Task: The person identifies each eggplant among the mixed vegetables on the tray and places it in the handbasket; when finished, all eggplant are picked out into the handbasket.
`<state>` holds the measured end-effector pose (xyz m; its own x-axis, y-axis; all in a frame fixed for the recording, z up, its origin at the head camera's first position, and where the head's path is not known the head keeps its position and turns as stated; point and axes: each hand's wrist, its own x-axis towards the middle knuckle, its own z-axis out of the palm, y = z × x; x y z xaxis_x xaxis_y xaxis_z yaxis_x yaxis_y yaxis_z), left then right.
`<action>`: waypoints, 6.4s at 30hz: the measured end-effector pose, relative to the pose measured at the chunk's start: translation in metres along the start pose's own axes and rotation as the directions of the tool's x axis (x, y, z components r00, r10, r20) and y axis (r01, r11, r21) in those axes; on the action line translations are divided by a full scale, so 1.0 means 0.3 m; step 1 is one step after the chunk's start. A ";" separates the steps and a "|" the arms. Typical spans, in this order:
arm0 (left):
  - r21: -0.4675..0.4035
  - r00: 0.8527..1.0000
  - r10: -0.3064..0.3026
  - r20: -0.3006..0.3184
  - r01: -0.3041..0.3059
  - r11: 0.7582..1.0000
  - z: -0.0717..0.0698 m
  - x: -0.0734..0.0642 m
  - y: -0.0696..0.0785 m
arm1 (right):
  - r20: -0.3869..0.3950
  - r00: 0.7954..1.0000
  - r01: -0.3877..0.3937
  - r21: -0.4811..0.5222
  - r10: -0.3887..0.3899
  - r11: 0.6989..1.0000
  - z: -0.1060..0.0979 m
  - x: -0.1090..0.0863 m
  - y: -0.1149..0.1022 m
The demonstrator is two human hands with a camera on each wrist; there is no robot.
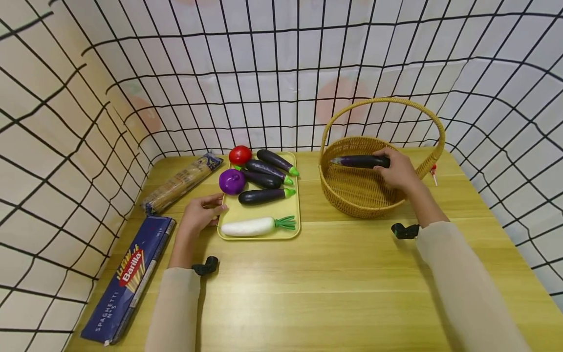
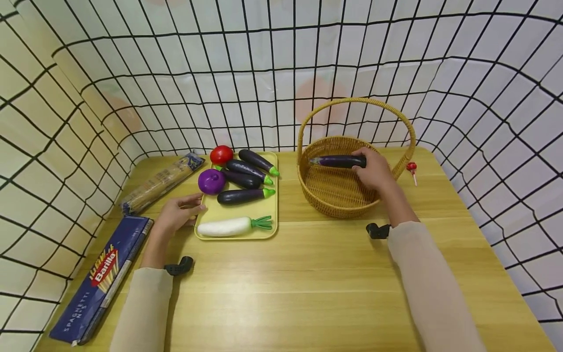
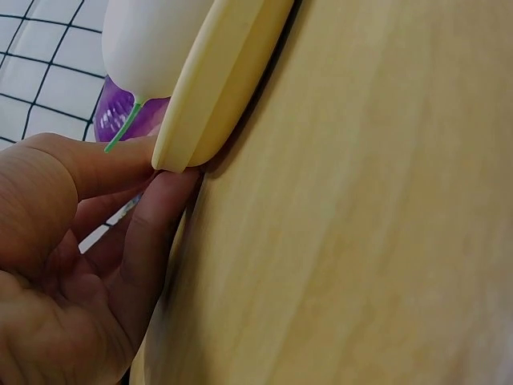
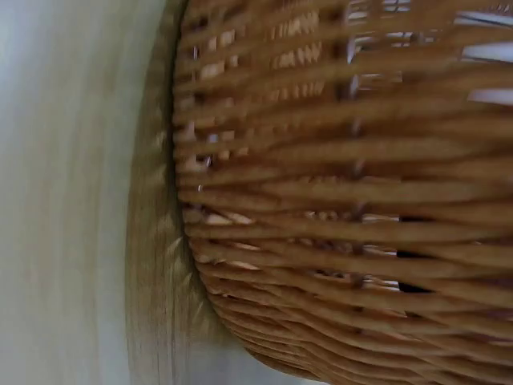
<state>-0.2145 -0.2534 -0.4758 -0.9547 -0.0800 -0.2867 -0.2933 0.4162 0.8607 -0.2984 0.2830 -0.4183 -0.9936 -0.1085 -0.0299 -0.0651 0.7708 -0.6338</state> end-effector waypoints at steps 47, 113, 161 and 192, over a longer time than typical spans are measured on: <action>-0.023 1.000 -0.014 -0.009 0.014 1.000 0.002 0.003 0.005 | -0.035 0.977 0.215 0.137 -0.213 0.967 0.085 -0.132 -0.127; -0.052 1.000 -0.014 0.008 0.014 0.999 0.001 0.013 0.002 | 0.181 0.905 0.374 0.089 -0.384 0.923 0.596 -0.012 -0.456; -0.053 1.000 -0.014 0.000 0.014 0.998 0.000 0.015 -0.004 | 0.172 0.920 0.354 0.019 -0.352 0.935 0.535 -0.072 -0.510; -0.050 1.000 -0.017 0.016 0.017 0.999 0.001 0.011 0.004 | -0.040 0.936 0.351 0.071 -0.349 0.934 0.172 -0.194 -0.254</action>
<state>-0.2179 -0.2529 -0.4757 -0.9487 -0.0719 -0.3078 -0.3120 0.3688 0.8756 -0.2308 0.1983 -0.4081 -0.9112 -0.3455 0.2243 -0.4032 0.6368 -0.6572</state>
